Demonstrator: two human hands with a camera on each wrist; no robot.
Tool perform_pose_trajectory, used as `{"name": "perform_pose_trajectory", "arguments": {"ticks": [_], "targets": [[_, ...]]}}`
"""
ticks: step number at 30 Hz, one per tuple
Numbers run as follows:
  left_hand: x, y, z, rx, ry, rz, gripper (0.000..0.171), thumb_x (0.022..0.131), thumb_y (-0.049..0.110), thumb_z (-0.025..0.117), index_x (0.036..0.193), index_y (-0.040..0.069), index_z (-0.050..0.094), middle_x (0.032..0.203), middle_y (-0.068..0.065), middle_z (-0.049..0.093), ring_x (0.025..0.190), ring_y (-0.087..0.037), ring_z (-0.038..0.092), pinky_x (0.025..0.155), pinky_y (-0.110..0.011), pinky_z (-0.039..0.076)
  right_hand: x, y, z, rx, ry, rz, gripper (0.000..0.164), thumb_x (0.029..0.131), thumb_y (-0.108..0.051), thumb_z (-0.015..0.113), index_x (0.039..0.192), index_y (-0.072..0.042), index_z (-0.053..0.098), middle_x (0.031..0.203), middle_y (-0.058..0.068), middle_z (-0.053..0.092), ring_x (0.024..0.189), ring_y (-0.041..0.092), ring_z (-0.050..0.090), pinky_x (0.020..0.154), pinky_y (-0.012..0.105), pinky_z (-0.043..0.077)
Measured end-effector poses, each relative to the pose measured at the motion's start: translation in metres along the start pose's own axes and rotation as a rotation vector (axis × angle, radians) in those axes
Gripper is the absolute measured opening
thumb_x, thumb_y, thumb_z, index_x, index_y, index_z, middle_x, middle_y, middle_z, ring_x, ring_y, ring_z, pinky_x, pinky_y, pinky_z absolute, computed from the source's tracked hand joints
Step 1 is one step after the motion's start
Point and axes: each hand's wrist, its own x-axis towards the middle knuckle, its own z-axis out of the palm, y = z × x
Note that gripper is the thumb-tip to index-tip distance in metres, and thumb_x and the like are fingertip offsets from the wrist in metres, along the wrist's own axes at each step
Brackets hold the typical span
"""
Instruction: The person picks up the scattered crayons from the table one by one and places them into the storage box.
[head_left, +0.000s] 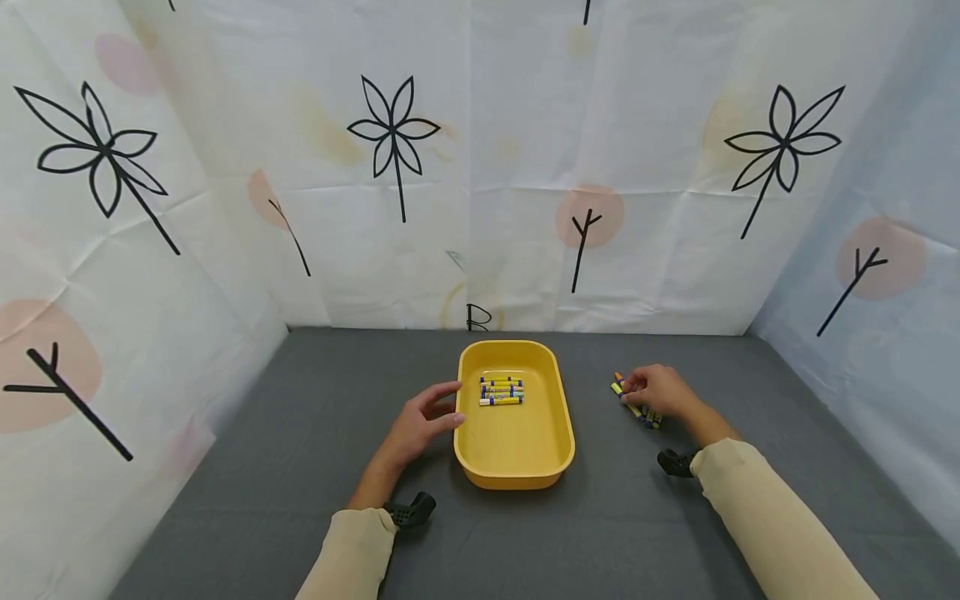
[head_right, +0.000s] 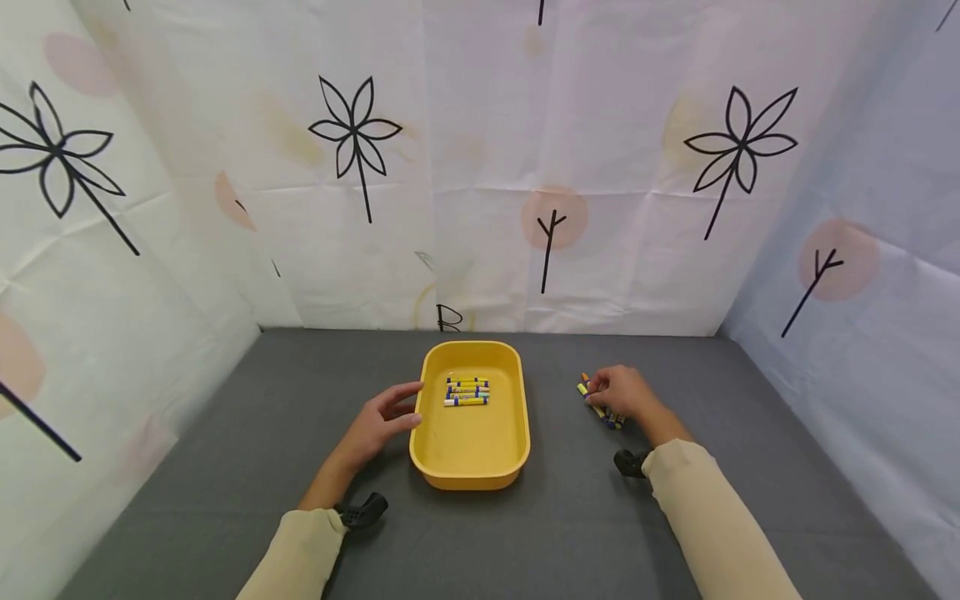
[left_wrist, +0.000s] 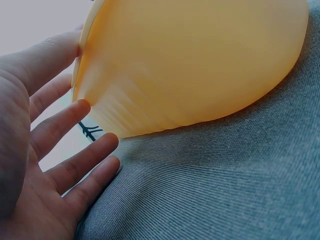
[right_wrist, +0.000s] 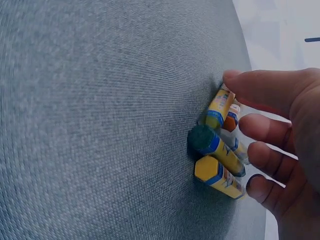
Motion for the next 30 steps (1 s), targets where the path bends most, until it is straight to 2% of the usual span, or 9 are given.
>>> {"name": "perform_pose_trajectory", "arguments": {"ticks": [6,10,19,24,30], "targets": [[0.0,-0.002,-0.001,-0.005,0.007,0.004,0.054,0.091,0.006,0.067,0.141,-0.001,0.047,0.144,-0.019,0.046,0.124,-0.039,0.051,0.098,-0.047,0.046,0.001,-0.006,0.003,-0.013,0.015,-0.066,0.012,0.084,-0.014,0.076,0.091,-0.005,0.07,0.078,-0.002,0.061,0.07,0.015,0.053,0.064,0.036,0.045],[0.0,-0.003,-0.001,0.0,0.009,0.007,0.054,0.091,0.006,0.067,0.141,-0.001,0.047,0.143,-0.019,0.047,0.124,-0.038,0.051,0.098,-0.047,0.046,0.0,-0.011,0.007,-0.032,0.04,-0.081,0.011,0.082,-0.01,0.076,0.089,-0.005,0.068,0.078,-0.003,0.062,0.07,0.015,0.055,0.066,0.038,0.047],[-0.001,0.002,-0.002,0.012,0.0,0.007,0.055,0.091,0.009,0.068,0.141,-0.001,0.047,0.144,-0.019,0.046,0.124,-0.038,0.051,0.098,-0.046,0.046,0.001,-0.015,0.013,-0.079,0.08,-0.021,0.014,0.08,-0.012,0.077,0.089,-0.007,0.067,0.08,-0.001,0.064,0.072,0.017,0.059,0.068,0.041,0.049],[-0.001,0.003,-0.001,0.027,0.002,0.001,0.055,0.091,0.009,0.068,0.142,0.0,0.047,0.145,-0.018,0.046,0.123,-0.038,0.052,0.098,-0.046,0.046,0.001,-0.017,0.011,-0.045,0.078,-0.025,0.011,0.082,-0.008,0.074,0.092,-0.005,0.069,0.082,0.0,0.065,0.073,0.018,0.059,0.067,0.04,0.05],[-0.001,0.002,-0.001,0.036,0.005,-0.004,0.057,0.091,0.015,0.07,0.142,0.001,0.048,0.145,-0.016,0.046,0.122,-0.037,0.053,0.097,-0.045,0.046,0.004,-0.026,-0.001,0.024,0.079,-0.054,0.012,0.087,-0.004,0.07,0.098,0.0,0.07,0.087,0.007,0.067,0.075,0.022,0.061,0.065,0.039,0.051]]}}
